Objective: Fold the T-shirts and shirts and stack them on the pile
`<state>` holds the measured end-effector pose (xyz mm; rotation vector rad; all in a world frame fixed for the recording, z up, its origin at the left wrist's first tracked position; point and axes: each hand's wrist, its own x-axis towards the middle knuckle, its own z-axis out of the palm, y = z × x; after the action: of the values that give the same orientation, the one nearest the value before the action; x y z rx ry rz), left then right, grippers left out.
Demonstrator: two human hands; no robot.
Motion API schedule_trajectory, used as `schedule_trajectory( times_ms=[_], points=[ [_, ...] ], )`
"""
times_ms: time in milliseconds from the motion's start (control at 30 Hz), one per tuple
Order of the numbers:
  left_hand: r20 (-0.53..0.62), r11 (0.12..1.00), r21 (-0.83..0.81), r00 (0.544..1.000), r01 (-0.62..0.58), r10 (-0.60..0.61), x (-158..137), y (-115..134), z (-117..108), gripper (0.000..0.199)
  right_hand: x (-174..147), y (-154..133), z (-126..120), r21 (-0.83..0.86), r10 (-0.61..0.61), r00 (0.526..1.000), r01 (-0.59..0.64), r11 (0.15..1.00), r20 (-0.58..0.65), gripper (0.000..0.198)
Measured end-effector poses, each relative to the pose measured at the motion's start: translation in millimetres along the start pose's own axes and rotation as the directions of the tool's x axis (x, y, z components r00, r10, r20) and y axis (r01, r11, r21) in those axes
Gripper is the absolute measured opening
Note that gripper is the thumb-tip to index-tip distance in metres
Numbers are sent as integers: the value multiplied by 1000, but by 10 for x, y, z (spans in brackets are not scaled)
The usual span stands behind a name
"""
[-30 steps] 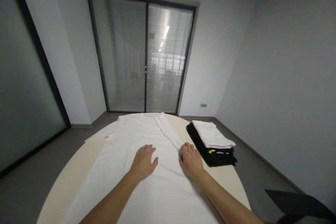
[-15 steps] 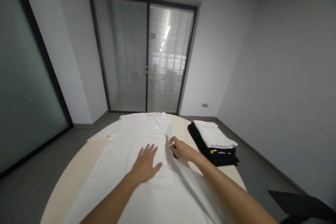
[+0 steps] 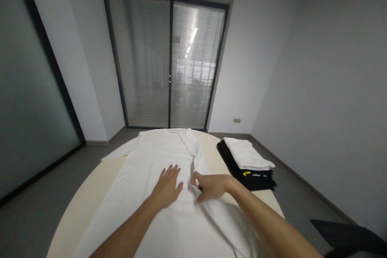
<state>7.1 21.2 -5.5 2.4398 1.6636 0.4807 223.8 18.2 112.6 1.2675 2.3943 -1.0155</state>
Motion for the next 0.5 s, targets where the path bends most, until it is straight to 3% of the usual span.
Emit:
schedule_trajectory(
  times_ms=[67,133,200,267,333,400,500],
  points=[
    [-23,999,-32,1000,21,-21,21,-22,14,57,18,-29,21,154,-108,994,104,983,18,86],
    [-47,996,-77,998,48,-52,40,-36,17,53,30,-60,47,234,-133,981,98,967,139,98],
    [-65,991,-117,995,67,-75,50,-36,10,49,31,-85,72,167,-70,968,29,986,242,104],
    [-77,988,-139,994,63,-74,48,-21,-6,45,28,-109,102,73,-15,962,-5,997,271,101],
    [-85,987,-151,994,56,-69,41,6,-31,42,23,-148,143,101,-48,946,16,995,320,98],
    [-82,985,-162,994,53,-67,33,37,-63,41,17,-205,184,245,-130,889,20,969,439,100],
    [-67,985,-166,996,54,-66,25,72,-102,39,1,-273,204,423,-229,760,-66,904,608,95]
  ],
)
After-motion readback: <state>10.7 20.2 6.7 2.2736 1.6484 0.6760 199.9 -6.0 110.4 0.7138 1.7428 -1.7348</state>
